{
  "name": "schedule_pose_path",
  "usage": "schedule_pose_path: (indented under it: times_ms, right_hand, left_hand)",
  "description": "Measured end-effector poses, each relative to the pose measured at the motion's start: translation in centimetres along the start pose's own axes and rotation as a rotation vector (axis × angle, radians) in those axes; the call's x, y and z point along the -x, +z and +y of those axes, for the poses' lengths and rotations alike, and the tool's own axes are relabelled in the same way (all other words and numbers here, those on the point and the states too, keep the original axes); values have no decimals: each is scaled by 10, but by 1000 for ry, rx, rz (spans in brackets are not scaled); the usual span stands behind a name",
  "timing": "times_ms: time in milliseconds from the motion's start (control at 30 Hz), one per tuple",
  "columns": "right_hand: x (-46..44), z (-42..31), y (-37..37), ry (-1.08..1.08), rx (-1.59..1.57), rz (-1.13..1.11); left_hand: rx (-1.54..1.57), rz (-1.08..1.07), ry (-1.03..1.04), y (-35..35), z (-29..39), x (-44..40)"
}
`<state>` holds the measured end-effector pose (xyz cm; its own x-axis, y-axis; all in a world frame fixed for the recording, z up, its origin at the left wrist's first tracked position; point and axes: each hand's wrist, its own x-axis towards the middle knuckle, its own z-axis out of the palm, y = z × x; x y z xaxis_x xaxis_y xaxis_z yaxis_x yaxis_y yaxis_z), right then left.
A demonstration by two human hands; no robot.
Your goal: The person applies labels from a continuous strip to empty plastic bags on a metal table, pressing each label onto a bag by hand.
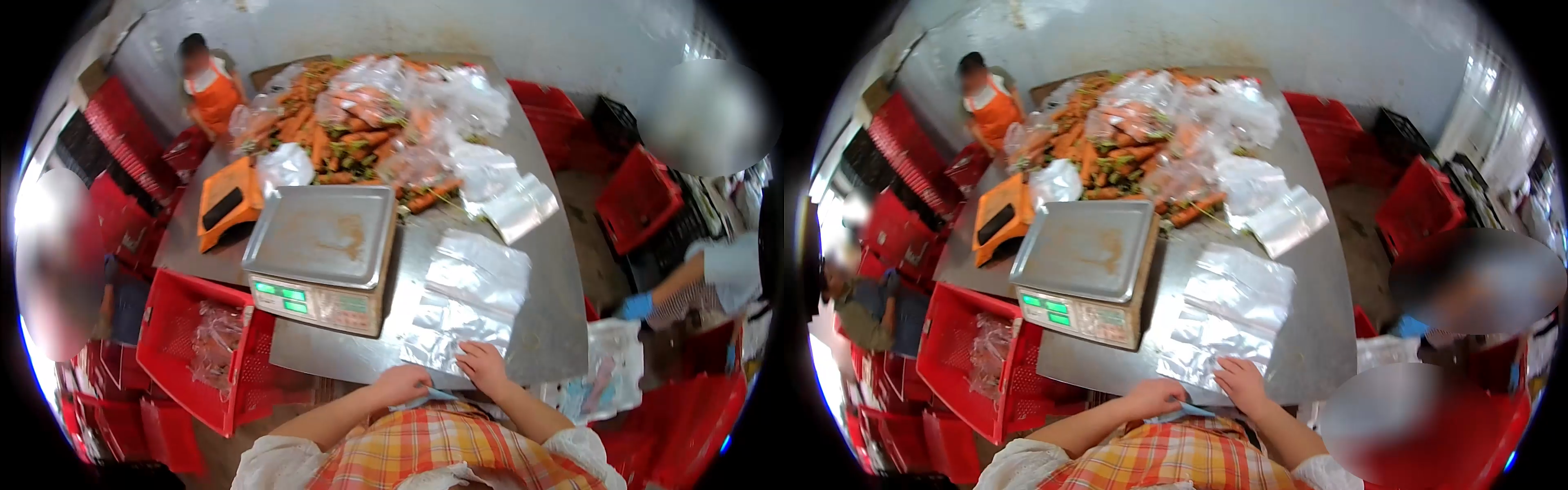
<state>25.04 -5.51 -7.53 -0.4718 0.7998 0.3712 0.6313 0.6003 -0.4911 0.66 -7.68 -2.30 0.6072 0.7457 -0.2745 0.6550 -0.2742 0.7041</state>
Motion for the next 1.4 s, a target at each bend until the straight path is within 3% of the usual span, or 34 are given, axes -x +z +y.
schedule_pose_path:
  times_ms: [67,233,467,567,733,800,833,933,967,1000,1033,1100,1167,1200,1267,1333,1400]
  right_hand:
    - [-3,-3,-4,-14,12,-9]
    - [-3,1,-9,-61,-49,-26]
    - [-4,5,-2,-70,-46,15]
    - [-8,7,-4,9,-152,9]
    - [-21,-4,-15,355,-201,-80]
    - [-23,10,-11,472,-172,-200]
    - [-25,28,-6,494,-146,-303]
    - [-53,48,-29,644,-398,-468]
    - [-51,86,-23,681,-500,-473]
    - [-76,79,-53,858,-402,-318]
    - [-86,85,-68,827,-270,68]
    - [-104,79,-95,462,95,793]
    - [-100,48,-112,383,8,749]
    - [-96,33,-117,299,-77,720]
    - [-79,-6,-107,594,-424,256]
    - [-46,2,-58,705,-517,5]
    - [-23,-8,-33,604,-511,-62]
  left_hand:
    - [-28,-83,-29,-4,10,-1]
    - [79,4,-88,-8,16,0]
    - [-8,74,170,8,-2,-3]
    - [-31,24,76,4,4,-4]
    - [-6,50,51,7,7,-2]
    - [-54,144,175,12,-3,-1]
    - [-75,117,114,7,4,0]
    - [-107,160,301,3,-3,3]
    - [-111,202,340,-1,3,3]
    - [-113,226,340,-2,5,0]
    - [-81,257,297,-3,9,-2]
    - [94,341,96,-3,11,-11]
    - [303,375,-184,-8,14,-33]
    - [413,409,-214,-10,13,-47]
    - [371,389,-256,-10,0,-76]
    - [318,378,-293,-5,-9,-92]
    - [97,357,-406,-1,-11,-103]
